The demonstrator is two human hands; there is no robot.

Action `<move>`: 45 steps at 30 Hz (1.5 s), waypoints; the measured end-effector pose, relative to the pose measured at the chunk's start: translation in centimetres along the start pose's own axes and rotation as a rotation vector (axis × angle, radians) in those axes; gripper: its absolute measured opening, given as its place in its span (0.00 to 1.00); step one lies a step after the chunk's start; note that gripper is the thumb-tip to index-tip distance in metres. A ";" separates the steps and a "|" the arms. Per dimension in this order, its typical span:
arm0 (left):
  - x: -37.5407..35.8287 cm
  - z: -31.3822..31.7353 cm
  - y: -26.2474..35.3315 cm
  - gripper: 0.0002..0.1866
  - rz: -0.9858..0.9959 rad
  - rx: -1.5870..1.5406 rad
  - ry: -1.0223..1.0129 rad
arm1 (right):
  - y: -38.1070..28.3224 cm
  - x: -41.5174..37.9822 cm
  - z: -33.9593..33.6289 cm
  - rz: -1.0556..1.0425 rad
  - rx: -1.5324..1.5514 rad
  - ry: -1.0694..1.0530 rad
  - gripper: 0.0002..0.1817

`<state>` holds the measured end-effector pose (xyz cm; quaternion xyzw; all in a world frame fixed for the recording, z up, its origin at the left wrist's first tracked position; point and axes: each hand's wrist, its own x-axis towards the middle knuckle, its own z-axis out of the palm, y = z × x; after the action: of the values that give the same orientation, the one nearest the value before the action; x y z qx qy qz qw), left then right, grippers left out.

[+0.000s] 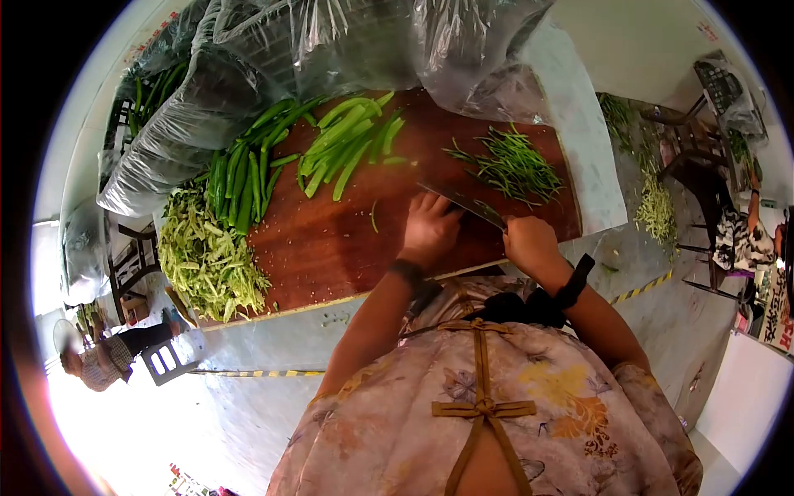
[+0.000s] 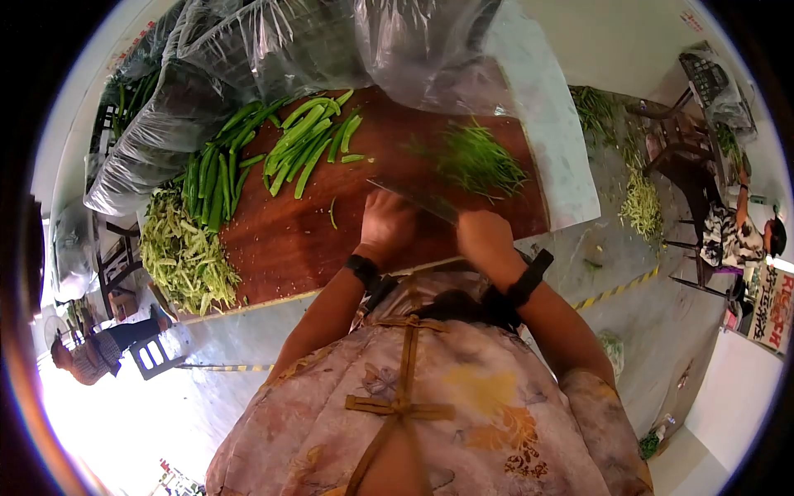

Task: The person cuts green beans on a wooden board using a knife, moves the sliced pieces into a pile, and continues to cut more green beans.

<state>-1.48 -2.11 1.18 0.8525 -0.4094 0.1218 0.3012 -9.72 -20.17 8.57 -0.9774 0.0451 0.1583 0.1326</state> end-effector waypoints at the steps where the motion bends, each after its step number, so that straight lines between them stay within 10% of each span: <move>1: 0.0 0.0 0.0 0.13 -0.001 0.003 0.002 | 0.1 -0.1 0.1 0.000 -0.007 -0.012 0.10; 45: -0.1 0.0 -0.2 0.16 0.030 -0.008 0.053 | 0.3 3.4 0.6 -0.028 0.105 0.179 0.09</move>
<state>-1.42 -2.00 1.03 0.8416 -0.4144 0.1474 0.3135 -6.71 -20.47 6.80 -0.9798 0.0513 0.0658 0.1815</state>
